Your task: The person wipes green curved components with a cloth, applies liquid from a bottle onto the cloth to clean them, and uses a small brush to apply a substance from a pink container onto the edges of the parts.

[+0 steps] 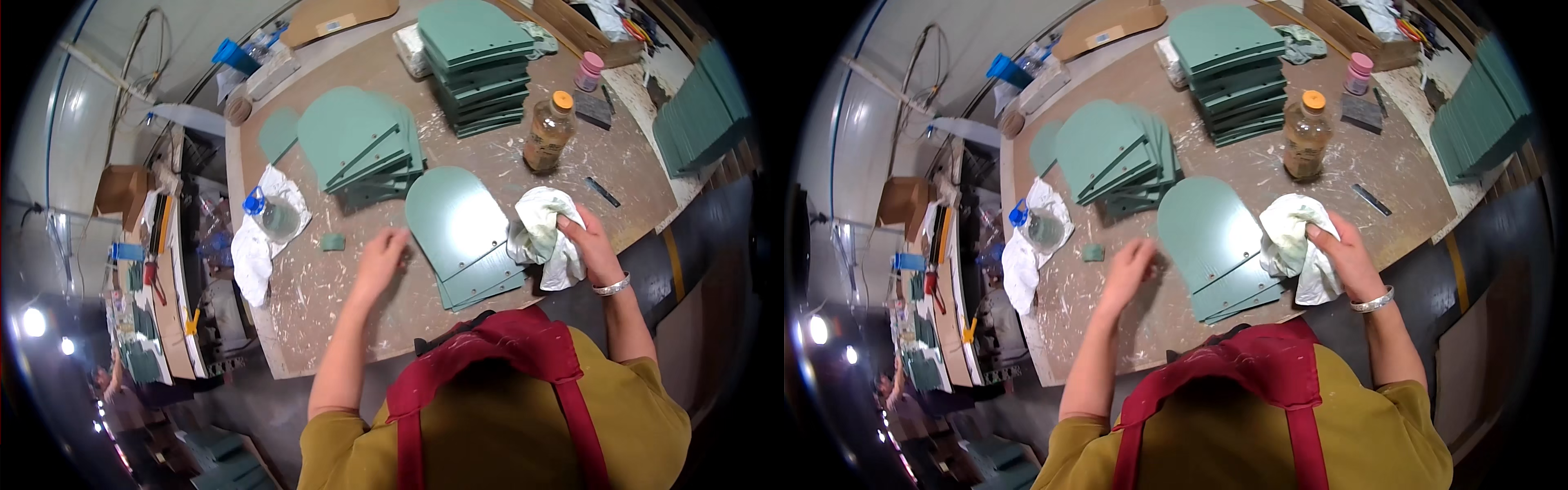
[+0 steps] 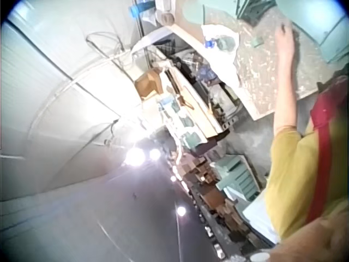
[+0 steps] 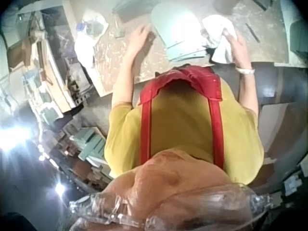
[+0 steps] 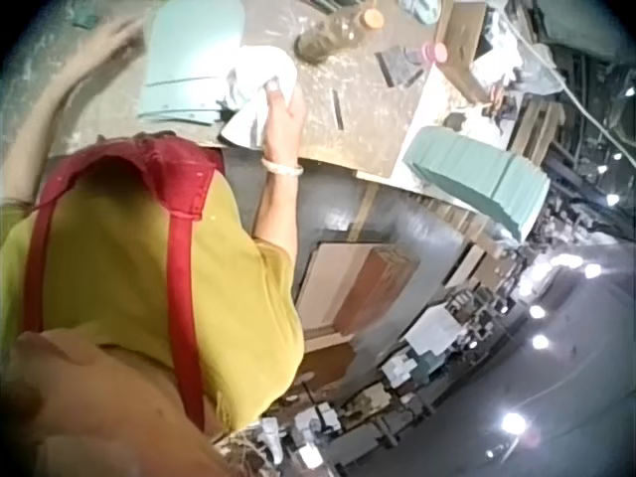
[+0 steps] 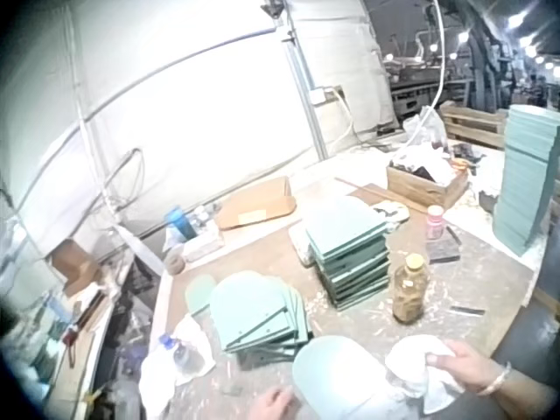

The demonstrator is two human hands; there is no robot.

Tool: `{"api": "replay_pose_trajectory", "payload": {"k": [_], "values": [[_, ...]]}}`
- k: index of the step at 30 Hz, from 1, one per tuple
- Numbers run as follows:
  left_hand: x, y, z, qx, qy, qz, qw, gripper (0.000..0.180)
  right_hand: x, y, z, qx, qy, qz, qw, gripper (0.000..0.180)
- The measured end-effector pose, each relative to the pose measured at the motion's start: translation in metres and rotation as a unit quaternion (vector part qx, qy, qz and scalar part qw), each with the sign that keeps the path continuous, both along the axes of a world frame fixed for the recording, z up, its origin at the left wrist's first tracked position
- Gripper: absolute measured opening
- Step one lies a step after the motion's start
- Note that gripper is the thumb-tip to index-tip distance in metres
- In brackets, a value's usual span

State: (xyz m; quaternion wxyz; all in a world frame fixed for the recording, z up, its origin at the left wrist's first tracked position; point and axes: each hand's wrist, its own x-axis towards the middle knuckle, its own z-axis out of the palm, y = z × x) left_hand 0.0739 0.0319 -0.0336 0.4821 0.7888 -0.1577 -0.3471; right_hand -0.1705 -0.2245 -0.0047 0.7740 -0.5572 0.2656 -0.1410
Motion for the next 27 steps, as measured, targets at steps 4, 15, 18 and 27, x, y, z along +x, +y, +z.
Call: {"api": "replay_pose_trajectory", "payload": {"k": [4,15,18,27], "values": [[-0.018,-0.017,-0.033,-0.074,0.081,0.019,0.994,0.029,0.008,0.007,0.016,-0.013,-0.005,0.056,0.998,0.037],[-0.04,0.01,-0.023,-0.162,0.212,0.091,0.96,0.016,-0.024,0.007,-0.027,0.173,0.042,0.021,0.984,0.039],[-0.045,0.026,-0.028,-0.23,0.298,0.132,0.917,0.018,-0.031,0.002,-0.023,0.147,0.055,-0.004,0.988,0.039],[-0.102,0.005,0.011,-0.31,0.189,0.139,0.921,0.046,0.014,0.021,0.035,-0.119,-0.083,-0.053,0.988,0.032]]}}
